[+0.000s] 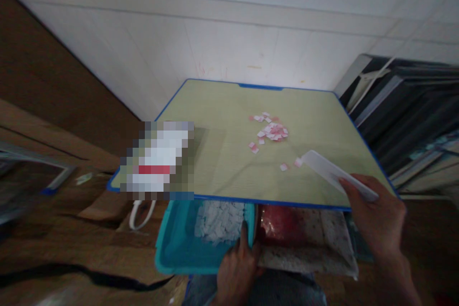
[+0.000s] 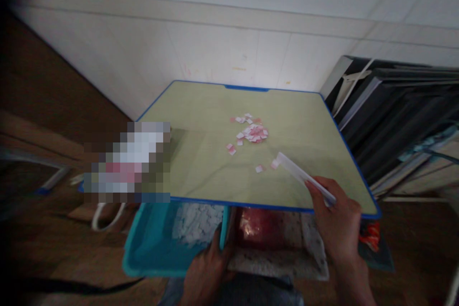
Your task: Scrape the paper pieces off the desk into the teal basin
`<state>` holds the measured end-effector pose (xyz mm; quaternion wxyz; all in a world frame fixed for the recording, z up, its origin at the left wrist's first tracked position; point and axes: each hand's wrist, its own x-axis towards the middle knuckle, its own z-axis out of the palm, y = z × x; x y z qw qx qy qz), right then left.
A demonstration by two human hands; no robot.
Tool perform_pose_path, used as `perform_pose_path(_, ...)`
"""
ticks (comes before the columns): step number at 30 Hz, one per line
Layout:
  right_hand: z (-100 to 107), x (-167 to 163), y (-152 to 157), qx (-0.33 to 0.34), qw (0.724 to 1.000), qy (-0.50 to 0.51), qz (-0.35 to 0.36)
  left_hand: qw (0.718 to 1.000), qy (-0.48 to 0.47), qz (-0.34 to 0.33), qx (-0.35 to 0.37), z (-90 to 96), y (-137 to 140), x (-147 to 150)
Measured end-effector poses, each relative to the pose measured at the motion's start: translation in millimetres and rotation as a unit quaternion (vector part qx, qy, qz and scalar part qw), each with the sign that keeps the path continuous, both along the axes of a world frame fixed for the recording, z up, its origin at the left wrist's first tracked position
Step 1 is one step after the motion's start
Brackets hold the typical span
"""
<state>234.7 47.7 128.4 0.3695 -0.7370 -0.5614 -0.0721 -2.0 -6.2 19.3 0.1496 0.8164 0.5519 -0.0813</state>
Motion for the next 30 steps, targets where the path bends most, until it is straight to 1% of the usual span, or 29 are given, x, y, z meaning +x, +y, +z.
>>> perform_pose_path(3,6,2,-9,-0.025,1.000,-0.011,-0.006,1.000,-0.001,-0.001,-0.002,-1.7,0,0)
perform_pose_path(6,16,-2,-19,-0.064,0.997,-0.008,0.043,1.000,0.000,0.001,-0.006,-2.1,0,-1)
perform_pose_path(9,22,-14,-23,-0.063,0.994,-0.007,0.088,1.000,-0.002,0.004,-0.001,-0.6,1,0)
perform_pose_path(13,16,-27,-17,-0.041,0.992,0.011,0.122,1.000,-0.012,0.002,0.009,1.6,1,0)
perform_pose_path(16,10,-29,-12,-0.063,0.984,0.019,0.168,1.000,-0.012,-0.001,0.002,2.5,1,0)
perform_pose_path(17,8,-28,-11,-0.065,0.984,0.023,0.164,1.000,-0.011,-0.002,0.001,2.7,1,0)
perform_pose_path(20,7,-28,-8,-0.040,0.994,0.038,0.098,1.000,-0.009,0.000,-0.001,3.9,2,1)
perform_pose_path(21,8,-28,-8,-0.036,0.995,0.039,0.090,1.000,-0.009,0.001,-0.004,4.5,2,1)
perform_pose_path(25,10,-31,-8,-0.041,0.992,0.048,0.106,1.000,-0.004,0.004,-0.014,6.5,4,1)
perform_pose_path(30,9,-25,-10,-0.033,0.996,0.058,0.052,1.000,-0.006,-0.002,0.004,4.4,3,1)
